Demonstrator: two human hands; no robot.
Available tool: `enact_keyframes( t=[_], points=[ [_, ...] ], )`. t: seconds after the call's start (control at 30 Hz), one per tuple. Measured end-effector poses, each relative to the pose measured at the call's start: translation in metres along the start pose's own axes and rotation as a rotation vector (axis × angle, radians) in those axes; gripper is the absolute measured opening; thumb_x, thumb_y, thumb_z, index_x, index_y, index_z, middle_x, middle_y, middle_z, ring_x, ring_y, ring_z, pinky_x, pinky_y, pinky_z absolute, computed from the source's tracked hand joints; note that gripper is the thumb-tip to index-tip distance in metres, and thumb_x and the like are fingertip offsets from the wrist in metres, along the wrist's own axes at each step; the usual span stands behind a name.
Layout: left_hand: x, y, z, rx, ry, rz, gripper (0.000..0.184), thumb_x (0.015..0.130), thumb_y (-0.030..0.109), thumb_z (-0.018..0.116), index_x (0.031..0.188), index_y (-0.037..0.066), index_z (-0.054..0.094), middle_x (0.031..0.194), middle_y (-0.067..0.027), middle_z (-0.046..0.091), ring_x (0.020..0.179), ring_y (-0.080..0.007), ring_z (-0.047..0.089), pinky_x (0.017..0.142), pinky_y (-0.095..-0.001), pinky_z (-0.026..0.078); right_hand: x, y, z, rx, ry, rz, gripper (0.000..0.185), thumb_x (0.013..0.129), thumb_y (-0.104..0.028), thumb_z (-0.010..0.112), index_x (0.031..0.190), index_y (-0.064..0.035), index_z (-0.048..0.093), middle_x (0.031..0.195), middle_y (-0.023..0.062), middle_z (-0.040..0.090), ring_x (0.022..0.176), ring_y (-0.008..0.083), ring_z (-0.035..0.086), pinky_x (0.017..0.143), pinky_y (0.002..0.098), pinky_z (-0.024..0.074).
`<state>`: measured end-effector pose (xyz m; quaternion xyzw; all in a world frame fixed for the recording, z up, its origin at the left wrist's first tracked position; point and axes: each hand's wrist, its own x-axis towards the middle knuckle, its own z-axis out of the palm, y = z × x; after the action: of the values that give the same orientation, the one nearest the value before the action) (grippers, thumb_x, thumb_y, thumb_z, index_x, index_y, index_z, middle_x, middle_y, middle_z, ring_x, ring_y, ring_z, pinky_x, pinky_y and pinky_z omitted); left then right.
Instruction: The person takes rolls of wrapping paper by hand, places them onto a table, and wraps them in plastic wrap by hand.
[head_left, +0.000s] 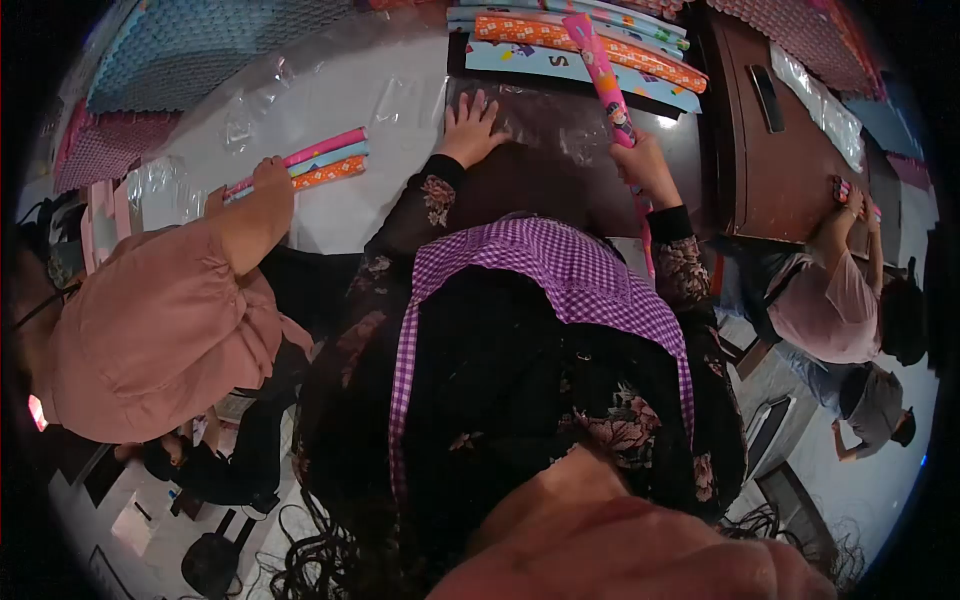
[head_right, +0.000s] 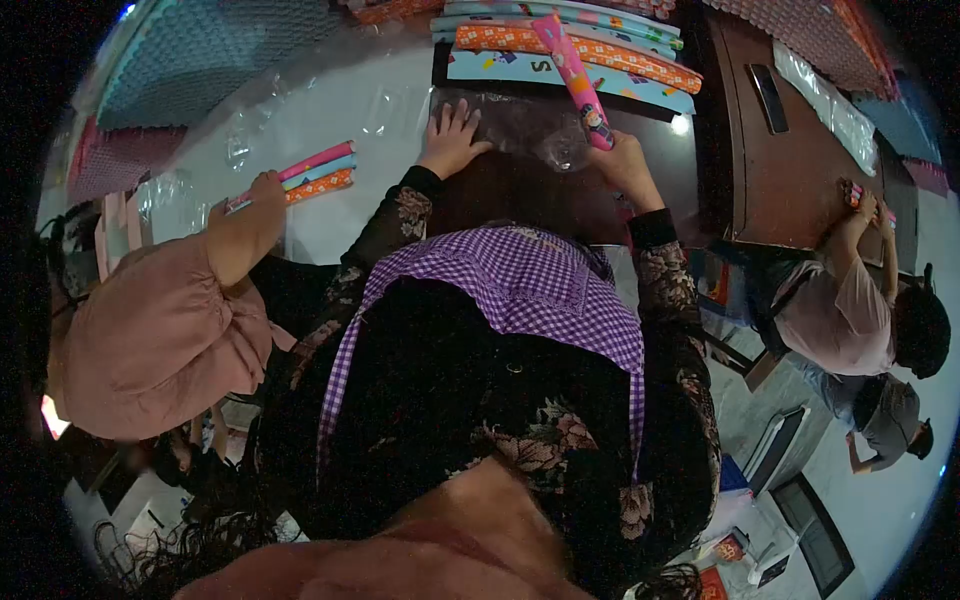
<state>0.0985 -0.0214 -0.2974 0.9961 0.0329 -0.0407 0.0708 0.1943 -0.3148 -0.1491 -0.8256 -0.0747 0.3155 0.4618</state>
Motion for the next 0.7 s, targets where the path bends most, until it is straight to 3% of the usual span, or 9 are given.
enact_keyframes(
  t=[0.27, 0.37, 0.43, 0.63, 0.7],
  points=[
    [0.008, -0.027, -0.02, 0.127, -0.073, -0.17, 0.075, 0.087, 0.06, 0.044, 0.143, 0.012, 0.028, 0.151, -0.0108, 0.021, 0.136, -0.0368, 0.02, 0.104, -0.0592, 0.02, 0.003, 0.064, -0.038, -0.211, 0.171, 0.011, 0.015, 0.077, -0.013, 0.06, 0.086, -0.0007, 0.057, 0.055, 0.0026, 0.053, 0.044, 0.0101, 0.051, 0.04, 0.0268, 0.0397],
    [0.021, -0.029, -0.029, 0.115, -0.063, -0.198, 0.075, 0.085, 0.06, 0.048, 0.14, 0.011, 0.032, 0.148, -0.0108, 0.024, 0.135, -0.037, 0.021, 0.103, -0.0606, 0.02, -0.005, 0.094, -0.051, -0.345, 0.232, -0.14, 0.019, 0.076, -0.015, 0.062, 0.084, 0.0019, 0.057, 0.057, 0.0093, 0.055, 0.049, 0.0143, 0.055, 0.047, 0.0334, 0.0448],
    [0.036, -0.057, -0.024, 0.152, -0.042, -0.234, 0.075, 0.083, 0.059, 0.051, 0.139, 0.013, 0.033, 0.148, -0.0101, 0.024, 0.135, -0.0371, 0.021, 0.102, -0.0621, 0.02, -0.015, 0.088, -0.046, -0.434, 0.149, -0.112, 0.024, 0.074, -0.018, 0.062, 0.084, 0.004, 0.056, 0.071, 0.0251, 0.058, 0.073, 0.0398, 0.061, 0.064, 0.0426, 0.0466],
    [0.063, -0.146, -0.033, 0.261, -0.102, -0.51, 0.065, 0.084, 0.044, 0.055, 0.138, 0.012, 0.035, 0.145, -0.0115, 0.028, 0.133, -0.0424, 0.023, 0.1, -0.0629, 0.024, -0.008, 0.092, -0.003, -0.557, 0.082, -0.196, 0.024, 0.077, -0.019, 0.063, 0.083, 0.003, 0.056, 0.076, 0.0263, 0.06, 0.076, 0.0427, 0.06, 0.065, 0.0482, 0.0459],
    [0.064, -0.155, -0.051, 0.112, 0.272, -0.386, 0.059, 0.084, 0.038, 0.057, 0.132, 0.009, 0.039, 0.138, -0.0146, 0.036, 0.128, -0.0424, 0.03, 0.095, -0.0616, 0.031, -0.006, 0.087, 0.005, -0.609, 0.064, -0.235, 0.023, 0.078, -0.019, 0.063, 0.082, 0.0023, 0.055, 0.077, 0.026, 0.06, 0.076, 0.043, 0.059, 0.066, 0.0496, 0.046]
  ],
)
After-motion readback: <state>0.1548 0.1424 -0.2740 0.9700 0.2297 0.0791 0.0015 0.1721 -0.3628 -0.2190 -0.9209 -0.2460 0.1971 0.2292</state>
